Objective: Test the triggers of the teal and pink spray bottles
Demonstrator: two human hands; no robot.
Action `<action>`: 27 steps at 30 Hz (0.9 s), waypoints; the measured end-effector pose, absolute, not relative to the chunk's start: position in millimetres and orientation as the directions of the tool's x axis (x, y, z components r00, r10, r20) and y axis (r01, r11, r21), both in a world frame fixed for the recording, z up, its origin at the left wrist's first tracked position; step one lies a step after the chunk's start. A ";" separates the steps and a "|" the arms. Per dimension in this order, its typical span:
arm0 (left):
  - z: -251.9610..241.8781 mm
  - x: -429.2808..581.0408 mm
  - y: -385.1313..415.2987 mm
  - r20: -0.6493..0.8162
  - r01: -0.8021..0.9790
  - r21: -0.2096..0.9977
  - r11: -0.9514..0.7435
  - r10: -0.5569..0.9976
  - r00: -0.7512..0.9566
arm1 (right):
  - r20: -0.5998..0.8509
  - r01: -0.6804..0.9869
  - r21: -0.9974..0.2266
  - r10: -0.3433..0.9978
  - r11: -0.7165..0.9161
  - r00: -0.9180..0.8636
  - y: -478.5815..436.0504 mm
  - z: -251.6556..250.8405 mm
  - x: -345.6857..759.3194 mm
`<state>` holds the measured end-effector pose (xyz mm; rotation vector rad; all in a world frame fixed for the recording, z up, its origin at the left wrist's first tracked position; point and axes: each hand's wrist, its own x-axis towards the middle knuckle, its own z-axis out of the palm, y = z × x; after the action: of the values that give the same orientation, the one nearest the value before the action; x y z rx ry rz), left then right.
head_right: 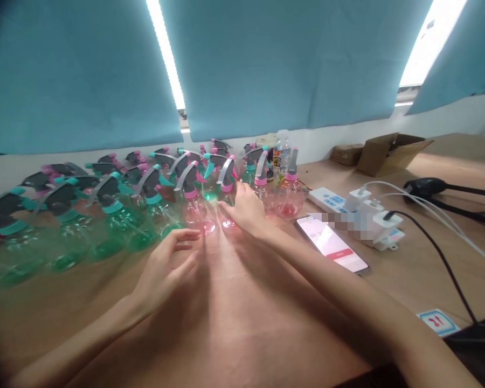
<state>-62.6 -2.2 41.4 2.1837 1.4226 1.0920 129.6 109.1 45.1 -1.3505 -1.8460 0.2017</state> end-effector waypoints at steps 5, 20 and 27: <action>40.5 -55.5 -2.7 0.390 0.623 0.658 -0.424 0.899 0.201 | 0.462 0.739 -0.573 0.884 0.355 -0.068 115.9 46.1 119.9; 49.2 -40.2 -4.5 0.358 0.516 0.767 -0.382 0.922 0.149 | 0.429 0.734 -0.572 0.896 0.367 -0.113 93.4 53.3 133.5; 57.8 -36.5 -2.7 0.345 0.468 0.812 -0.348 0.934 0.097 | 0.459 0.692 -0.537 0.856 0.482 -0.239 58.7 46.7 149.8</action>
<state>-36.5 -2.7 57.8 1.8719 1.3691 1.1940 149.8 58.7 46.7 -1.2769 -2.0032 0.2871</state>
